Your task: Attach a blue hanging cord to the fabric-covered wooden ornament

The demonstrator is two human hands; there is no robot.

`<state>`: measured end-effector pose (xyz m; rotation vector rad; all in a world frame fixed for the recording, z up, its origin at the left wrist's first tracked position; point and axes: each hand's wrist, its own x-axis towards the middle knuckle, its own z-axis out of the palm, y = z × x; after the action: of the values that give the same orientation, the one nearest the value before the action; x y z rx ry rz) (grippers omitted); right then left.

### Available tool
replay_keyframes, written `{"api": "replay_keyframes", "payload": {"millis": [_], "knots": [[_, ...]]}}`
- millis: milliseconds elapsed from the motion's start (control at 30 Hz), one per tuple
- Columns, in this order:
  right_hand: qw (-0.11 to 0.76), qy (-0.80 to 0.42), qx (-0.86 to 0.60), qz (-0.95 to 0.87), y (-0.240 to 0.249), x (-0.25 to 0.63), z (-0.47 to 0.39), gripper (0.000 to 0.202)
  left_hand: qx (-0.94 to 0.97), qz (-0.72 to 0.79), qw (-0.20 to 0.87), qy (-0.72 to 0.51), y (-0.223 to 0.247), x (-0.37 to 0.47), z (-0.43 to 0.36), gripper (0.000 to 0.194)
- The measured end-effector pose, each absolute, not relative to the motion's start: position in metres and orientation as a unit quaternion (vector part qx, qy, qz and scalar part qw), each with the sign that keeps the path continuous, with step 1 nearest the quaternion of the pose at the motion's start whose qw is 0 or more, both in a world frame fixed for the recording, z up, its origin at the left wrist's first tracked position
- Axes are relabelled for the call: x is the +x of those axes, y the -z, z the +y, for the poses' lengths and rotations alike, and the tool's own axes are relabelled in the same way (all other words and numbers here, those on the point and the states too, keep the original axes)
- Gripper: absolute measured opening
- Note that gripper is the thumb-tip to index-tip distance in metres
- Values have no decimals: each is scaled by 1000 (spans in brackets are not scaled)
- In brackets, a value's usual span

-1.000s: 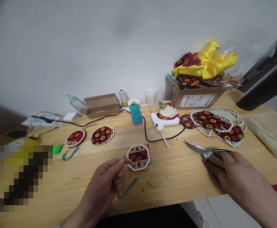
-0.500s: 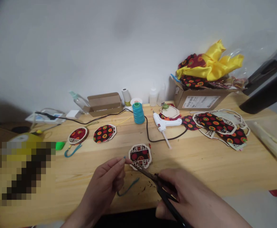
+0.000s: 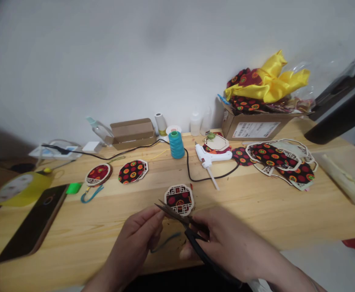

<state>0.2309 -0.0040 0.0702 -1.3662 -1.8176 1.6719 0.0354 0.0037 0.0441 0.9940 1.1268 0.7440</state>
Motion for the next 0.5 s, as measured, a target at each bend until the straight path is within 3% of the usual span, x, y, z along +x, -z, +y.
{"api": "replay_keyframes", "payload": {"millis": [500], "knots": [[157, -634, -467, -596, -65, 233, -4, 11, 452, 499, 664, -324, -41, 34, 5, 25]]}}
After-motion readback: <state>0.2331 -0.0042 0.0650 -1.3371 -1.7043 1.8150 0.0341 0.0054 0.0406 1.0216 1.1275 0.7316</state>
